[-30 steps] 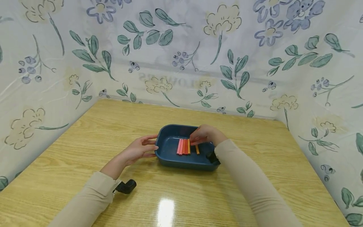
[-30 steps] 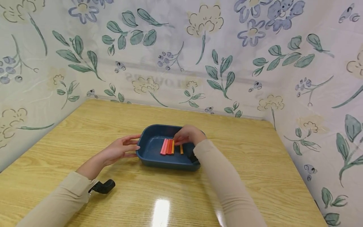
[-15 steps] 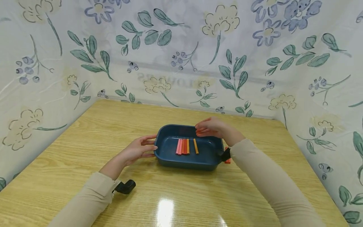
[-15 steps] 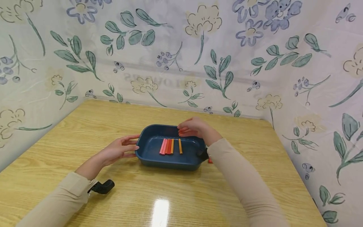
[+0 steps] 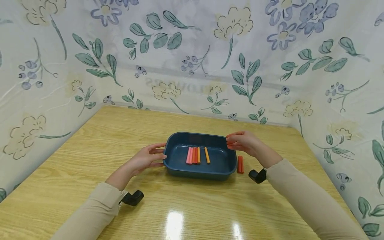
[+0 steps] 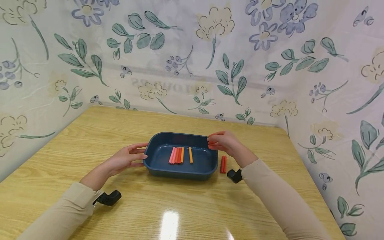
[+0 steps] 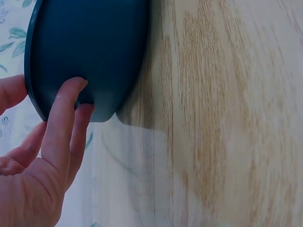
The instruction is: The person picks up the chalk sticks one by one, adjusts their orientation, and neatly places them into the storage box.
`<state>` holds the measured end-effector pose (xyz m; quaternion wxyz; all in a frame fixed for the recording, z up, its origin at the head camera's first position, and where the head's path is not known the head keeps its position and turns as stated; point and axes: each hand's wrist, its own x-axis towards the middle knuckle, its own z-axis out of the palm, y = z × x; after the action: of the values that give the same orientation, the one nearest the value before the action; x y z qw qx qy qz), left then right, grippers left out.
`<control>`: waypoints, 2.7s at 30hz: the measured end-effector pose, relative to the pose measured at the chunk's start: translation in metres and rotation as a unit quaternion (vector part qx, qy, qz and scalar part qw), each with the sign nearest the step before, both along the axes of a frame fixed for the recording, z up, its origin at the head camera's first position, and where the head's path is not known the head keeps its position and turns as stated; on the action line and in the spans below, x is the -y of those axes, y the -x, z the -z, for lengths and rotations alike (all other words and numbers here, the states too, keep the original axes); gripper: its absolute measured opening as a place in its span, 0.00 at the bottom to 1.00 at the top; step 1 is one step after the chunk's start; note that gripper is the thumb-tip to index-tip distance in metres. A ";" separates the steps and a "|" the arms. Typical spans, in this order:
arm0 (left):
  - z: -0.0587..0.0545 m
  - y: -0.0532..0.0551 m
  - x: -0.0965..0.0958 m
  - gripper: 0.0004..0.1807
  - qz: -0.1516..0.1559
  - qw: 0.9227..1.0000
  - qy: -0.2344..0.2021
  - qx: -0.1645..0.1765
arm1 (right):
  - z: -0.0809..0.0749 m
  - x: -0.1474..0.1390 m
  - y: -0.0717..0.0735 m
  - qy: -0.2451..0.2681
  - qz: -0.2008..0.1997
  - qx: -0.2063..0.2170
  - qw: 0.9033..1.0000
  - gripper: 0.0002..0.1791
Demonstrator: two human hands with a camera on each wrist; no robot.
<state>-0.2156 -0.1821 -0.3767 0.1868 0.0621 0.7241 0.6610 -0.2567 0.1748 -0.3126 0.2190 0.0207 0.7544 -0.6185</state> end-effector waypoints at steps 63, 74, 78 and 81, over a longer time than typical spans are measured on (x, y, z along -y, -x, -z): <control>-0.003 -0.001 -0.004 0.35 -0.011 1.000 -0.001 0.007 | 0.067 -0.048 -0.013 -0.128 0.038 0.011 0.991 0.28; -0.004 -0.002 -0.004 0.35 -0.014 1.000 0.002 0.009 | 0.030 -0.042 -0.003 -0.062 0.089 -0.004 0.994 0.33; -0.003 -0.002 -0.004 0.35 -0.014 1.000 0.005 0.009 | 0.019 -0.034 0.001 -0.050 0.078 -0.008 0.996 0.33; -0.003 -0.001 -0.004 0.35 -0.016 1.000 0.008 0.010 | 0.012 -0.026 0.003 -0.040 0.071 -0.001 0.997 0.32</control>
<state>-0.2144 -0.1782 -0.3740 0.1838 0.0430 0.7283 0.6587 -0.2598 0.2003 -0.3250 0.1726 0.0820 0.7757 -0.6015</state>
